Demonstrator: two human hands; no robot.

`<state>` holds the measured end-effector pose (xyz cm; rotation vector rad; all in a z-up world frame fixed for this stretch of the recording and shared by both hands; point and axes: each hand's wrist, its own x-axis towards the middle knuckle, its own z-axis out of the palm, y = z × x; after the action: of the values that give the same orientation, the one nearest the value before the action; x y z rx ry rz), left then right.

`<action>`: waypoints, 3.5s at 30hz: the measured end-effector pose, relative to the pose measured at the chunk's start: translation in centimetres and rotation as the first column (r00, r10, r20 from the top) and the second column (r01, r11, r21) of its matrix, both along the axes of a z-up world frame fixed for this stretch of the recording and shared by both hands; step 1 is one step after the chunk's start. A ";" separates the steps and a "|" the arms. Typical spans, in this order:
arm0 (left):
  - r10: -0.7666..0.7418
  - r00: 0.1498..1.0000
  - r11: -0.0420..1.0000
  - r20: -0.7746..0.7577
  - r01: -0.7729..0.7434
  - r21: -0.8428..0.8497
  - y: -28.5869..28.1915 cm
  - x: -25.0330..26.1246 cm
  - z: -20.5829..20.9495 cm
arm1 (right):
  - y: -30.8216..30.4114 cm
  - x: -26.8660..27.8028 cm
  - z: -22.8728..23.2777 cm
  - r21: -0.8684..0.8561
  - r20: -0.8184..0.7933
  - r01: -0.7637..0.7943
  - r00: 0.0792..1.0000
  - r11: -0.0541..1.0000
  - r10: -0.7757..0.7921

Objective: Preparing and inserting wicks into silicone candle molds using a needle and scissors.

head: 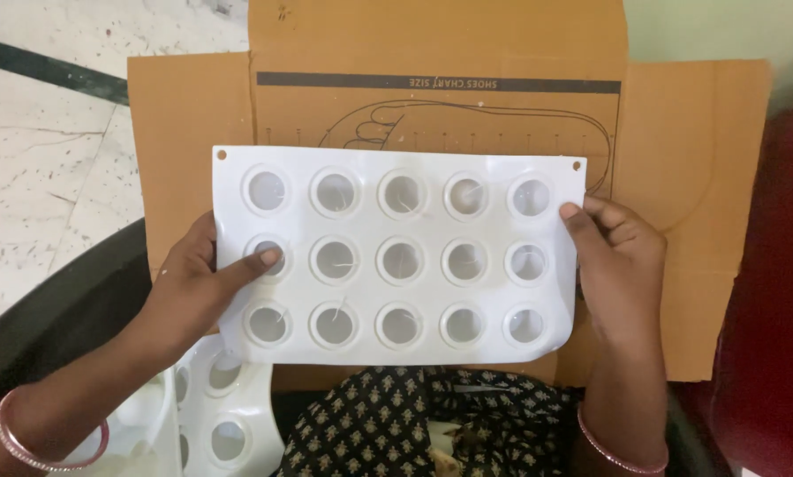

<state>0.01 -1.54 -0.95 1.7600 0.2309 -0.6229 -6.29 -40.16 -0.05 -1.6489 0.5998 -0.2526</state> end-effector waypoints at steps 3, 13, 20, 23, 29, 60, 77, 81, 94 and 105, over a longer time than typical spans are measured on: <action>0.063 0.992 0.998 -0.106 -0.060 0.030 -0.5 0.1 1.3 | 0.3 -0.4 0.6 -0.006 0.034 0.054 0.998 0.999 -0.054; 0.122 0.992 0.992 -0.014 -0.122 -0.039 -0.1 -0.7 -0.6 | 0.1 -0.2 0.3 0.102 0.110 -0.059 0.993 0.993 0.048; 0.094 0.995 0.994 0.035 -0.091 -0.066 -0.4 -0.8 -0.3 | 0.3 -0.5 0.7 0.062 0.036 -0.076 0.997 0.995 0.074; 0.079 0.996 0.993 0.046 -0.074 -0.090 -0.2 -0.8 -0.4 | -0.6 -0.9 -0.1 0.001 0.021 -0.067 0.998 0.998 0.067; 0.026 1.000 0.995 0.002 -0.025 -0.097 0.3 0.1 0.7 | -0.3 -0.8 -0.4 -0.025 0.021 -0.082 0.996 0.996 0.082; -0.100 0.386 0.965 0.917 0.263 -0.005 -9.1 9.4 18.9 | 1.6 0.7 -2.9 0.054 0.102 -0.114 0.989 0.992 0.108; 0.015 0.921 0.993 0.390 -0.060 0.102 -1.4 13.2 1.2 | 3.0 -0.3 -2.1 -0.219 0.363 0.188 0.927 0.957 -0.099; -0.068 0.879 0.998 0.472 0.068 0.017 0.1 12.9 1.8 | 4.8 -0.5 -0.8 -0.431 0.336 0.186 0.941 0.883 -0.034; -0.145 0.782 0.881 0.606 -0.176 0.438 2.8 10.9 2.6 | 2.5 -0.6 -0.8 -0.327 0.292 0.189 0.952 0.926 -0.091; -0.614 0.772 0.571 -0.165 0.579 0.582 5.6 -5.3 5.4 | -2.5 -1.5 1.2 -0.313 0.433 0.088 0.900 0.946 0.059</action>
<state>-5.30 4.10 4.45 2.5166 -0.2751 -1.0737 -7.74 -42.70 1.19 -1.8246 0.2310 -0.7477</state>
